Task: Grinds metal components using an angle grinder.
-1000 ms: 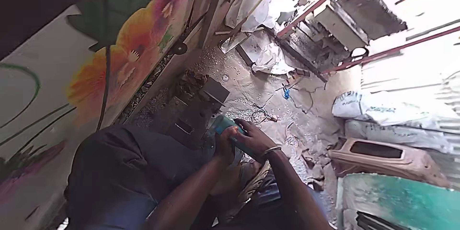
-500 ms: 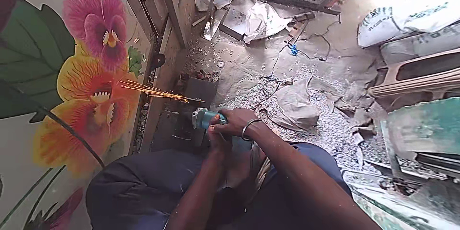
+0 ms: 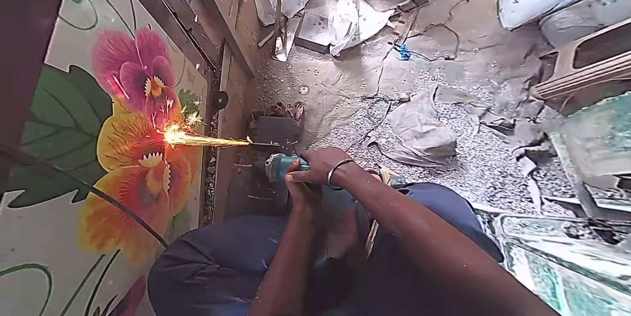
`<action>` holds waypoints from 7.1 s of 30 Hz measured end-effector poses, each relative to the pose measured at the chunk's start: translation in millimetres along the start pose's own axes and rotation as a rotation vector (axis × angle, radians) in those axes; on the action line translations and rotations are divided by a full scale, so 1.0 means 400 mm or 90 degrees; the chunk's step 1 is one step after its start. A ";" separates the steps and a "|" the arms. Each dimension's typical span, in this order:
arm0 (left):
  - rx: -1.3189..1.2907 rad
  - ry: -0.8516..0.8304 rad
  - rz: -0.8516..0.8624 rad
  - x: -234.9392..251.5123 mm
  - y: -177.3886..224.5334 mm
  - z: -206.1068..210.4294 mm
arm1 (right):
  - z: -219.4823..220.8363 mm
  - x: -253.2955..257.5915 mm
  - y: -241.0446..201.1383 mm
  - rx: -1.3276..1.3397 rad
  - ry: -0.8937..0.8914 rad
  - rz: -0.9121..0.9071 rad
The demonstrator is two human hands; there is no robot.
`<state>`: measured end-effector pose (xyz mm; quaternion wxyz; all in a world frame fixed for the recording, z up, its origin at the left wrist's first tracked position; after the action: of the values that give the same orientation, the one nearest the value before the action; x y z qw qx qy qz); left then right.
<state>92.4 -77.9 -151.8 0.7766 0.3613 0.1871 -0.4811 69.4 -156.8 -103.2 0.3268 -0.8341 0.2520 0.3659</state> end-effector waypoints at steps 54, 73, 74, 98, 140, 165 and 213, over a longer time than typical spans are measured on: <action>-0.058 0.006 -0.110 0.006 -0.018 0.018 | -0.009 0.004 0.015 -0.020 0.077 0.022; -0.069 -0.003 -0.108 0.021 -0.029 0.010 | -0.011 0.000 0.016 -0.021 0.063 0.031; -0.071 -0.002 -0.107 0.024 -0.030 0.007 | -0.011 0.001 0.017 -0.021 0.063 0.032; -0.050 0.016 -0.104 0.020 -0.026 0.008 | -0.012 0.003 0.015 -0.019 0.060 0.031; -0.068 0.003 -0.117 0.013 -0.034 0.012 | -0.010 0.002 0.017 -0.026 0.057 0.034; -0.057 0.033 -0.131 0.013 -0.028 0.007 | -0.009 0.013 0.015 -0.014 0.063 0.025; -0.038 0.001 -0.109 0.004 -0.009 0.005 | -0.012 -0.001 0.006 -0.039 0.078 0.052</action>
<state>89.7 -81.2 -153.0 0.7426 0.3210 0.2321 -0.5400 69.7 -161.8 -101.1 0.2699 -0.8536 0.2939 0.3348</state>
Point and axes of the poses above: each hand's wrist, its own x-axis towards the middle knuckle, its own z-axis out of the palm, y = z × x, the point moved 10 cm from there along x, towards the middle knuckle, and after that the axes turned 7 degrees about -z, right-handed, at the moved point
